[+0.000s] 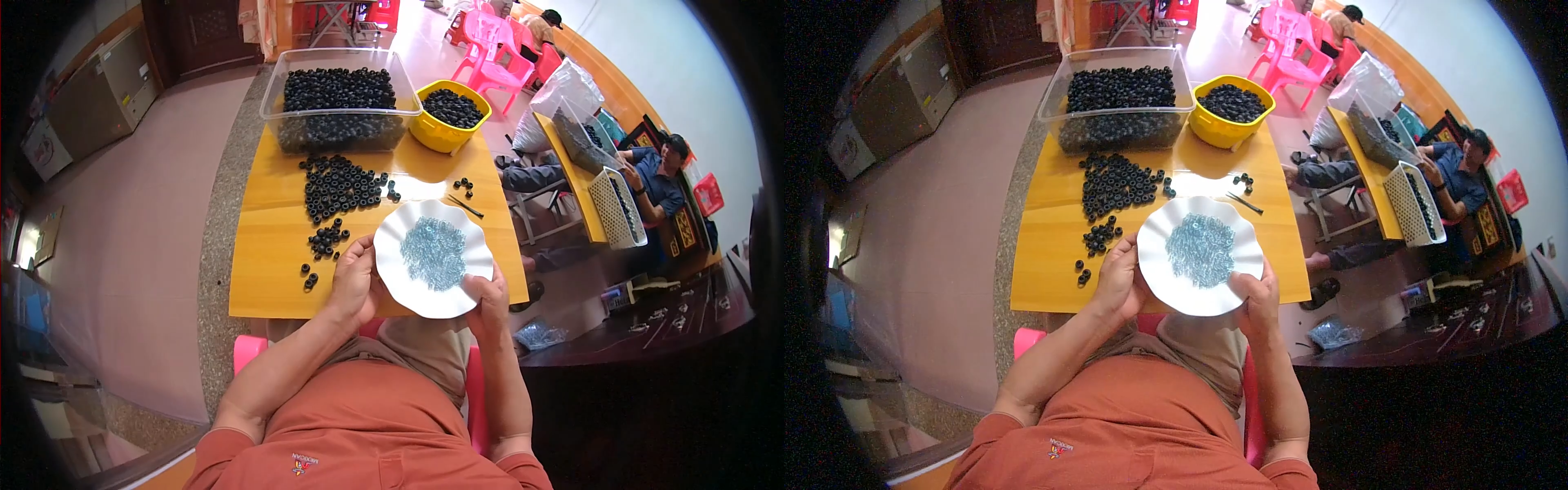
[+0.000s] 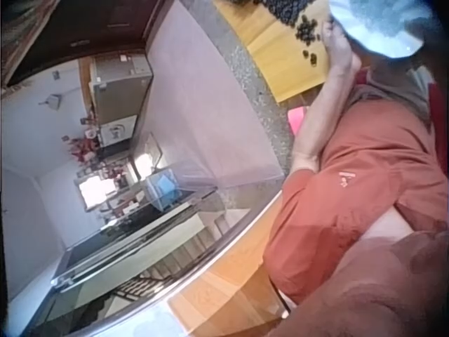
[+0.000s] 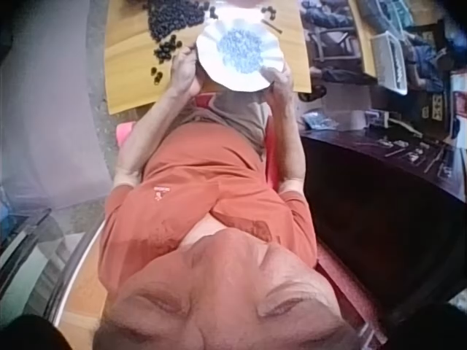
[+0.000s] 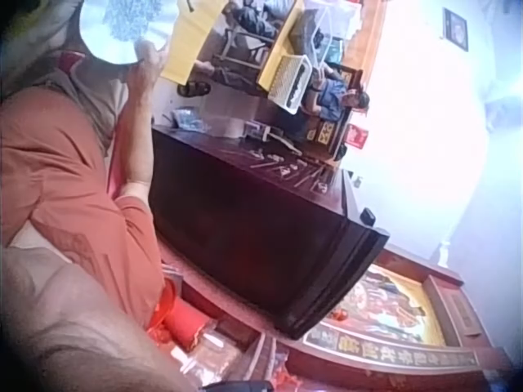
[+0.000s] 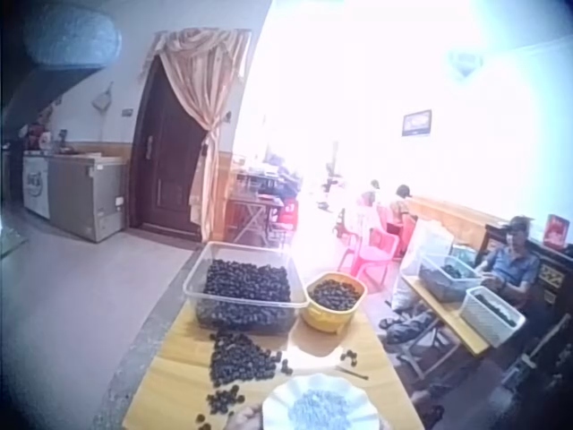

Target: Assembling jewelry by inserting small blue beads into black circular components.

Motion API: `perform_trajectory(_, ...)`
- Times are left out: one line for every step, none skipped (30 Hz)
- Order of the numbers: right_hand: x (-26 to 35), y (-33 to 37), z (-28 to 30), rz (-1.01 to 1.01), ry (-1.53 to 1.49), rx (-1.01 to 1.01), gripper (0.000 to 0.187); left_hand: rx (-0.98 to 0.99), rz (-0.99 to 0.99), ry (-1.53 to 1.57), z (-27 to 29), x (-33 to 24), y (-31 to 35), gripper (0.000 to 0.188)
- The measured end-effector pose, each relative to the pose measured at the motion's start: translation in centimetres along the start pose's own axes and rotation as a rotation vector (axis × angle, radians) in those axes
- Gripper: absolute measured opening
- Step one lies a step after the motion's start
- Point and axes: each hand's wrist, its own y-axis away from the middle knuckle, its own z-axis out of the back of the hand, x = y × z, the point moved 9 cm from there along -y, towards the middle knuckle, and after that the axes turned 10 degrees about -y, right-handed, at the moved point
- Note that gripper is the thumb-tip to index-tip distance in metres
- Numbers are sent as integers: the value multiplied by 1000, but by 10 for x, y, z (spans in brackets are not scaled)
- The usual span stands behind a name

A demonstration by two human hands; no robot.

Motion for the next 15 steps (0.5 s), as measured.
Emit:
perform_trajectory(1, 1, 4, 14, 20, -55, 47, -1, -4, -5, 2, 1, -1, 17)
perform_trajectory(1, 2, 2, 11, 21, -54, 47, -3, -8, -10, 4, 2, -2, 18)
perform_trajectory(3, 4, 0, 7, 48, -41, 47, -5, -9, -9, 4, 0, -1, 18)
perform_trajectory(5, 5, -3, 3, 74, -29, 47, 5, 1, -7, 3, -1, 0, 19)
perform_trajectory(6, 6, -5, 0, 75, -28, 47, 14, 10, -4, 1, -2, 1, 20)
perform_trajectory(6, 7, -8, -13, 93, -19, 47, 11, 10, -3, 1, -5, 4, 20)
perform_trajectory(6, 8, -10, -27, 111, -9, 47, 45, 35, -1, -3, -6, 7, 22)
perform_trajectory(6, 8, -10, -30, 112, -9, 47, 79, 59, 1, -6, -6, 10, 23)
perform_trajectory(4, 9, -12, -54, 119, 27, 46, 102, 53, -33, -6, -8, 10, 23)
perform_trajectory(1, 9, -15, -79, 126, 63, 46, 99, 53, -33, -6, -9, 12, 23)
perform_trajectory(-1, 9, -15, -81, 126, 64, 46, 95, 114, 3, -6, -6, 14, 23)
perform_trajectory(-3, 7, -13, -93, 166, 48, 46, 92, 177, 39, -8, -2, 16, 23)
perform_trajectory(-5, 6, -11, -105, 206, 31, 47, 106, 132, -36, -8, -4, 16, 25)
perform_trajectory(-5, 6, -12, -106, 206, 31, 47, 105, 132, -36, -9, -4, 16, 25)
perform_trajectory(-4, 7, -14, -108, 189, 43, 48, 91, 133, -43, -9, -4, 16, 25)
